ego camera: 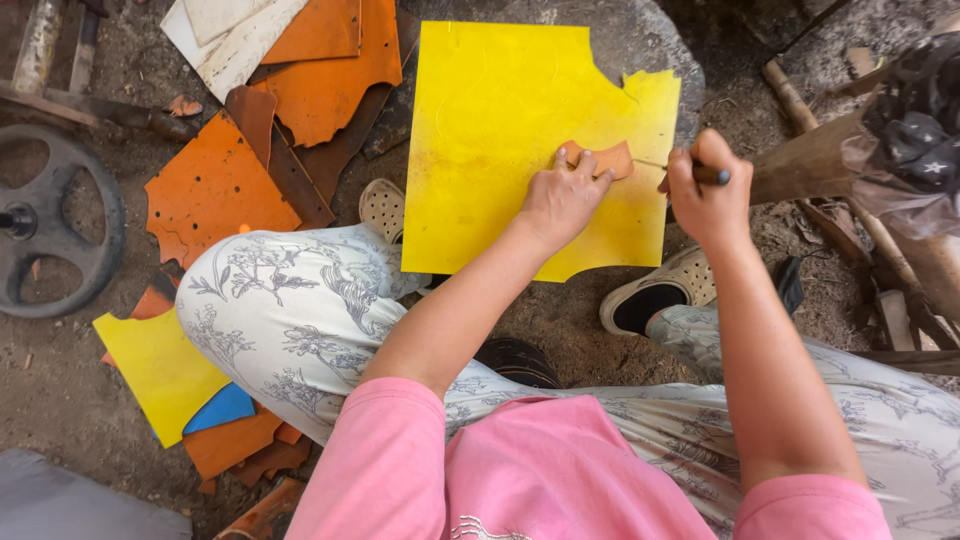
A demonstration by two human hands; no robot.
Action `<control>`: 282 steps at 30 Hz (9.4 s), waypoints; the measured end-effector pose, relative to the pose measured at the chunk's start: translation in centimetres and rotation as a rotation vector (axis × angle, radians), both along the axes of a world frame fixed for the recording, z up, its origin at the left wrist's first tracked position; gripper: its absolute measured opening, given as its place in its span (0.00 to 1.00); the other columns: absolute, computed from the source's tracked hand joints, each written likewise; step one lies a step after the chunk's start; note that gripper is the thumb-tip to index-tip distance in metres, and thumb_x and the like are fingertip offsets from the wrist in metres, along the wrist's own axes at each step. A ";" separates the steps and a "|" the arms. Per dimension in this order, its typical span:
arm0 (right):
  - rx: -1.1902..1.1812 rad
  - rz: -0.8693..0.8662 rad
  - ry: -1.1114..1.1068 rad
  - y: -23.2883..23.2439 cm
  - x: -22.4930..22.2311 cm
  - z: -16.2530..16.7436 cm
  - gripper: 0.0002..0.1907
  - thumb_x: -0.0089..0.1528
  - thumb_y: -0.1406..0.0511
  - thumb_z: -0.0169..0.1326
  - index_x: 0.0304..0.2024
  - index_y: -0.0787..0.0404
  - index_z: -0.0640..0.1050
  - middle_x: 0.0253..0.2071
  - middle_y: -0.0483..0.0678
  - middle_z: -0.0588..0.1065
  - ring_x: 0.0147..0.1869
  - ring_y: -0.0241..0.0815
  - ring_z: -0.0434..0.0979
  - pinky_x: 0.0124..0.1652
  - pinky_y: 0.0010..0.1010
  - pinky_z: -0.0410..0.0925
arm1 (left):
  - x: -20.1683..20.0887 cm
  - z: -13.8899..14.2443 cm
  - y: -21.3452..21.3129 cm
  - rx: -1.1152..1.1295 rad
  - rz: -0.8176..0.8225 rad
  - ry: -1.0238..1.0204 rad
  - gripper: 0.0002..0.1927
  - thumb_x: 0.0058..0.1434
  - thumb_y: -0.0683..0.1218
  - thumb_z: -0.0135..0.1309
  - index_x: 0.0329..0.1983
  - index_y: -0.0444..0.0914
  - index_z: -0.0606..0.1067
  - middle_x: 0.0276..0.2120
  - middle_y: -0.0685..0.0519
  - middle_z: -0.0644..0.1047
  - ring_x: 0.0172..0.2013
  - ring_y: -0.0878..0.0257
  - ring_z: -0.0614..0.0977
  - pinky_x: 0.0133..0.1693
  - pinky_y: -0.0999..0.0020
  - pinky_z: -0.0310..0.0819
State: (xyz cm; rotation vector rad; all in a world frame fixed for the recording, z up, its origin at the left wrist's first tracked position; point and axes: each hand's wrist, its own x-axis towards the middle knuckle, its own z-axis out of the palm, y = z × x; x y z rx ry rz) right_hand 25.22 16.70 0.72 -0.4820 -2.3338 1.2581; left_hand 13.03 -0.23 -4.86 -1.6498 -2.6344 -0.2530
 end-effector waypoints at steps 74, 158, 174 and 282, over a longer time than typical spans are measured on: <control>-0.398 -0.035 0.014 1.9 2.1 -3.0 0.17 0.77 0.70 0.51 0.33 0.62 0.64 0.32 0.49 0.74 0.39 0.40 0.84 0.34 0.30 0.77 | -6.0 -0.4 5.9 -0.302 -0.419 0.068 0.09 0.59 0.42 0.52 0.38 0.46 0.81 0.30 0.50 0.81 0.33 0.51 0.85 0.31 0.55 0.80; -0.182 0.188 -0.127 0.5 -9.3 -0.2 0.19 0.74 0.71 0.54 0.28 0.64 0.66 0.26 0.48 0.73 0.31 0.35 0.80 0.27 0.27 0.68 | 2.1 -2.8 1.5 -0.051 0.087 0.129 0.21 0.63 0.43 0.49 0.59 0.34 0.76 0.56 0.30 0.75 0.57 0.37 0.80 0.49 0.58 0.82; 0.429 -0.090 0.170 8.1 0.5 1.7 0.05 0.80 0.71 0.53 0.49 0.68 0.73 0.40 0.53 0.77 0.40 0.39 0.75 0.40 0.29 0.71 | 2.4 -0.3 0.2 -0.025 0.088 0.086 0.23 0.64 0.43 0.47 0.62 0.35 0.75 0.60 0.31 0.73 0.59 0.36 0.76 0.43 0.56 0.83; 0.489 0.273 -0.032 -16.5 -3.1 -1.7 0.14 0.59 0.65 0.65 0.39 0.60 0.71 0.44 0.53 0.73 0.51 0.57 0.72 0.47 0.47 0.65 | -3.0 -3.2 -15.3 0.586 0.878 -0.931 0.17 0.66 0.51 0.58 0.53 0.38 0.80 0.41 0.50 0.85 0.43 0.60 0.85 0.46 0.64 0.79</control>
